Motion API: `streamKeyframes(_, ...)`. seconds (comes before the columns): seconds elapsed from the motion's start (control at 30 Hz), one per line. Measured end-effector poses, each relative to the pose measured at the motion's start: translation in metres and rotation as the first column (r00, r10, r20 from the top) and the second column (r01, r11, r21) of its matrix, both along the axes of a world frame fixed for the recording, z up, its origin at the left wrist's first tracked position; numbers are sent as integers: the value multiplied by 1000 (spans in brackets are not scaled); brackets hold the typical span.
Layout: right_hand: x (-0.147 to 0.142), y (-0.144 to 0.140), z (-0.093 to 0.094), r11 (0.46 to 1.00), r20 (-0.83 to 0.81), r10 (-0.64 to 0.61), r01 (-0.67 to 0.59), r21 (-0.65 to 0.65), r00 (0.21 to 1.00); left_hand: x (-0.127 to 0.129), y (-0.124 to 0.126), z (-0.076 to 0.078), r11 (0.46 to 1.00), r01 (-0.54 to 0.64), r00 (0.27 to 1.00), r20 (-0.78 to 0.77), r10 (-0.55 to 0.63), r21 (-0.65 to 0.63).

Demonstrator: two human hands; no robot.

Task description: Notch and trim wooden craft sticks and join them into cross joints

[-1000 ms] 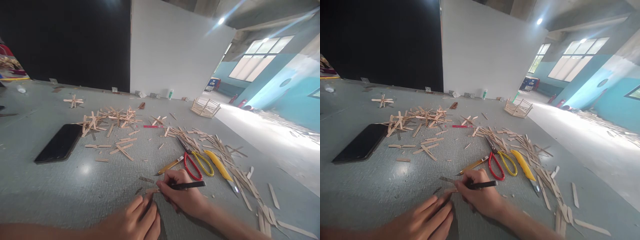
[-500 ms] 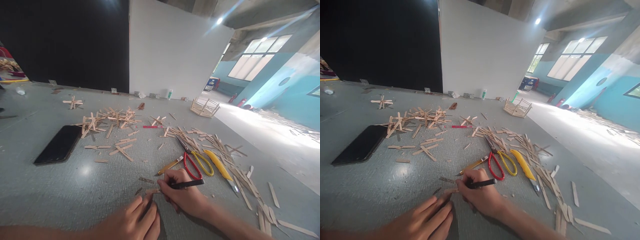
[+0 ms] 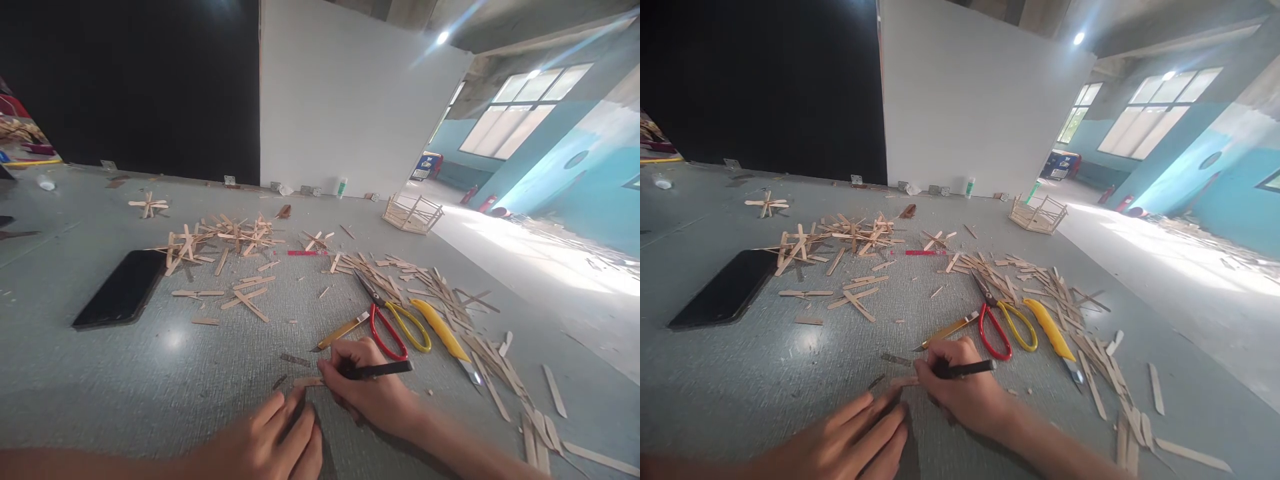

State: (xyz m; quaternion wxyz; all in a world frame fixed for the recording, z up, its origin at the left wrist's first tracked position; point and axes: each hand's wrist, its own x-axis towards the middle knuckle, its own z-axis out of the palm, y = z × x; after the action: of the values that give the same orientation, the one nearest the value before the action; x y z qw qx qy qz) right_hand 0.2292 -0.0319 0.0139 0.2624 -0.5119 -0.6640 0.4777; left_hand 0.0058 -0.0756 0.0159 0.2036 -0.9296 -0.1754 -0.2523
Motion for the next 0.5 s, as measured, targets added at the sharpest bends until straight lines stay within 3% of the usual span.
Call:
streamKeyframes(0.23,1,1,2,999,-86,-16,12,-50,996,2,-1,-1,1000,-1,1000,0,1,18)
streamKeyframes(0.37,8,12,6,989,-217,-119,97,-109,969,-1,-3,-7,999,-3,1000,17,3,33)
streamKeyframes(0.5,14,20,8,975,-298,-196,153,-164,934,-6,-4,-2,998,47,999,-7,-47,47)
